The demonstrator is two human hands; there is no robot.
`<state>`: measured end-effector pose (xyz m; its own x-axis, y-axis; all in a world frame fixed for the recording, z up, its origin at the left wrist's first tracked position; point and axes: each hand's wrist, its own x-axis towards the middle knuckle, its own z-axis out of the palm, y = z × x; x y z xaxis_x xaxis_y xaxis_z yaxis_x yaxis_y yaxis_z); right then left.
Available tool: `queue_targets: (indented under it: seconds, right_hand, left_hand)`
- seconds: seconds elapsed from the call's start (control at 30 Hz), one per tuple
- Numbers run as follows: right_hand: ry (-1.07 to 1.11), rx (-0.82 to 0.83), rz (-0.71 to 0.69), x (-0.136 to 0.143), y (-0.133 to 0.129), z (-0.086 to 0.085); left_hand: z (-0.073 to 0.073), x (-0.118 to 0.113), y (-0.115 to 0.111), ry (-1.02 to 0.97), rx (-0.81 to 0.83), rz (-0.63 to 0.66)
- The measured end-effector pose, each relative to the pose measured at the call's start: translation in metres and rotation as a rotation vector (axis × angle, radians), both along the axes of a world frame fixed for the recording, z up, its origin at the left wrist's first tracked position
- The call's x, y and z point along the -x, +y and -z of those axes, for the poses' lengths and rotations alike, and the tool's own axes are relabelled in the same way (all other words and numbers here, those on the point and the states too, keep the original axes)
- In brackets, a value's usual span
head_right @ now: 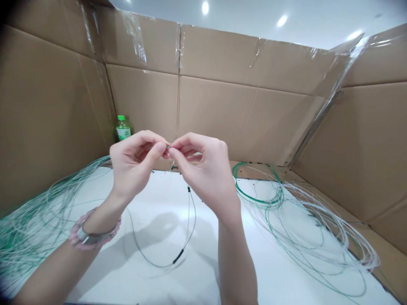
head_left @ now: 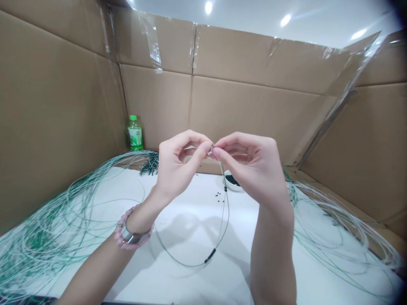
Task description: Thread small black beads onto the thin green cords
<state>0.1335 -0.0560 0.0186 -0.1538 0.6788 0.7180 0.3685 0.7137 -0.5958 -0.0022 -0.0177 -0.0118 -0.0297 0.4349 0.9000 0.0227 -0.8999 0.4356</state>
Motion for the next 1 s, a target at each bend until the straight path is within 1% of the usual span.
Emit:
queue_targets:
  seconds: [0.13, 0.2, 0.23, 0.3, 0.33, 0.37, 0.43, 0.53, 0.6, 0.7, 0.77, 0.83, 0.9, 1.0]
  right_hand:
    - [-0.002, -0.017, 0.012, -0.003, 0.001, 0.000]
    - [0.024, -0.047, 0.020, -0.004, 0.001, -0.001]
    - [0.046, -0.065, 0.024, -0.004, 0.002, -0.001]
    - [0.095, -0.096, 0.034, -0.004, 0.002, -0.002]
    - [0.119, -0.110, 0.040, -0.005, 0.003, -0.002]
    - [0.141, -0.122, 0.046, -0.005, 0.003, -0.003]
    - [0.175, -0.138, 0.054, -0.007, 0.002, -0.004]
    - [0.200, -0.144, 0.041, -0.011, -0.002, -0.006]
    - [0.203, -0.138, 0.036, -0.015, -0.006, -0.008]
    - [0.180, -0.102, 0.077, -0.021, -0.012, -0.011]
    - [0.158, -0.071, 0.106, -0.023, -0.016, -0.014]
    - [0.170, -0.076, 0.120, -0.024, -0.018, -0.015]
    - [0.194, -0.097, 0.104, -0.024, -0.020, -0.016]
    - [0.181, -0.080, 0.093, -0.024, -0.023, -0.018]
  left_hand:
    - [-0.002, 0.002, 0.003, -0.020, 0.071, 0.065]
    - [0.000, 0.003, 0.013, -0.024, 0.107, 0.083]
    - [0.004, 0.002, 0.020, -0.011, 0.129, 0.081]
    - [0.018, -0.003, 0.040, 0.094, 0.198, 0.053]
    - [0.028, -0.008, 0.050, 0.201, 0.257, 0.027]
    - [0.039, -0.014, 0.060, 0.356, 0.329, 0.006]
    - [0.063, -0.028, 0.076, 0.521, 0.398, 0.053]
    - [0.095, -0.044, 0.086, 0.674, 0.453, 0.076]
    - [0.110, -0.049, 0.086, 0.752, 0.485, 0.075]
    - [0.126, -0.050, 0.086, 0.860, 0.543, 0.061]
    - [0.134, -0.051, 0.089, 0.925, 0.584, 0.046]
    - [0.140, -0.052, 0.091, 0.973, 0.616, 0.029]
    - [0.144, -0.055, 0.093, 1.002, 0.634, 0.013]
    - [0.144, -0.059, 0.093, 1.029, 0.648, 0.003]
